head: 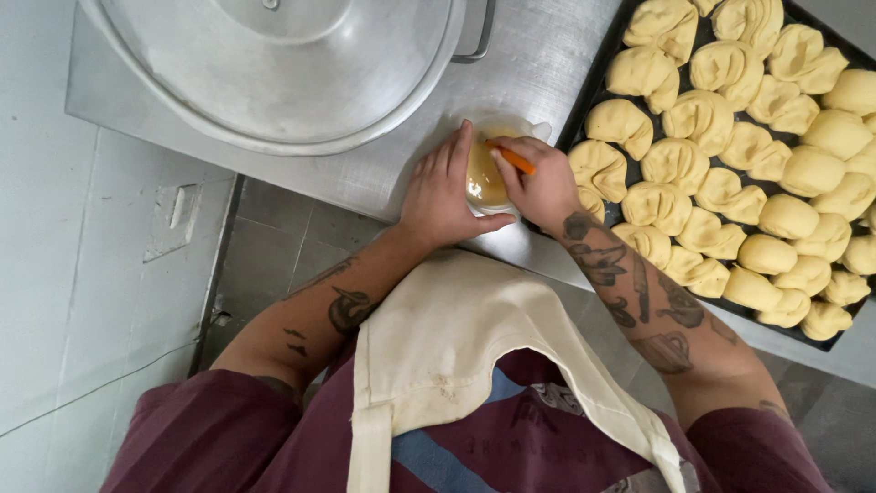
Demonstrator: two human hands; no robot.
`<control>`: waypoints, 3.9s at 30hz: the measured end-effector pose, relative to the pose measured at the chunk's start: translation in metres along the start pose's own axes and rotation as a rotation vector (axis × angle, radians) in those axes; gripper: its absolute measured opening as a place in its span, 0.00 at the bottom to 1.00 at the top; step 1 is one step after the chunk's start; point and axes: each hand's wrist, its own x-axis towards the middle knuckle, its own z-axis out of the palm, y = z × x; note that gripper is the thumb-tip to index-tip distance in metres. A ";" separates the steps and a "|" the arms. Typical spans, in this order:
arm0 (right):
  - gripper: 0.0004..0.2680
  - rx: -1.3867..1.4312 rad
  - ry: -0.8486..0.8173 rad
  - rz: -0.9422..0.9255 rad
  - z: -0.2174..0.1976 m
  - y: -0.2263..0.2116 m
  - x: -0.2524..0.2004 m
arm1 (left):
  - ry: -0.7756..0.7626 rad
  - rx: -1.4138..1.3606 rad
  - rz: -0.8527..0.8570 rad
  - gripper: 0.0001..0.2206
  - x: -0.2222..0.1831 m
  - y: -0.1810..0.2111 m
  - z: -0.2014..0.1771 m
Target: The person arranges pieces of dough on baking trays and then applies a liquid glaze to each piece using a brush.
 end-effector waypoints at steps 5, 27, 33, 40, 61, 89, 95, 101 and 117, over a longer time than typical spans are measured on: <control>0.07 0.175 -0.089 0.068 0.002 -0.016 -0.008 | 0.020 0.016 0.011 0.74 0.001 -0.002 0.004; 0.06 0.171 -0.090 0.002 -0.025 -0.021 -0.032 | 0.012 0.005 0.007 0.74 0.005 0.007 -0.011; 0.05 0.309 -0.011 0.045 -0.022 -0.031 -0.029 | 0.039 0.004 0.012 0.75 0.003 0.003 -0.002; 0.06 0.079 0.141 0.054 -0.038 -0.016 -0.012 | 0.057 0.015 0.023 0.76 -0.001 -0.008 0.009; 0.07 0.282 0.235 0.330 -0.037 0.004 -0.048 | -0.152 -0.244 -0.149 0.60 -0.027 0.010 -0.044; 0.21 -0.046 -0.367 0.264 -0.021 0.066 0.005 | 0.124 -0.928 -0.902 0.22 -0.027 0.049 0.000; 0.15 0.273 -0.200 0.436 -0.037 -0.002 0.006 | -0.015 -0.875 -0.858 0.21 -0.029 0.044 -0.012; 0.10 0.477 0.104 0.473 -0.053 0.023 -0.013 | -0.091 -0.865 -0.778 0.22 -0.037 0.024 -0.017; 0.05 0.269 0.197 0.258 -0.041 0.032 -0.035 | -0.250 -0.894 -0.625 0.13 -0.035 -0.007 -0.023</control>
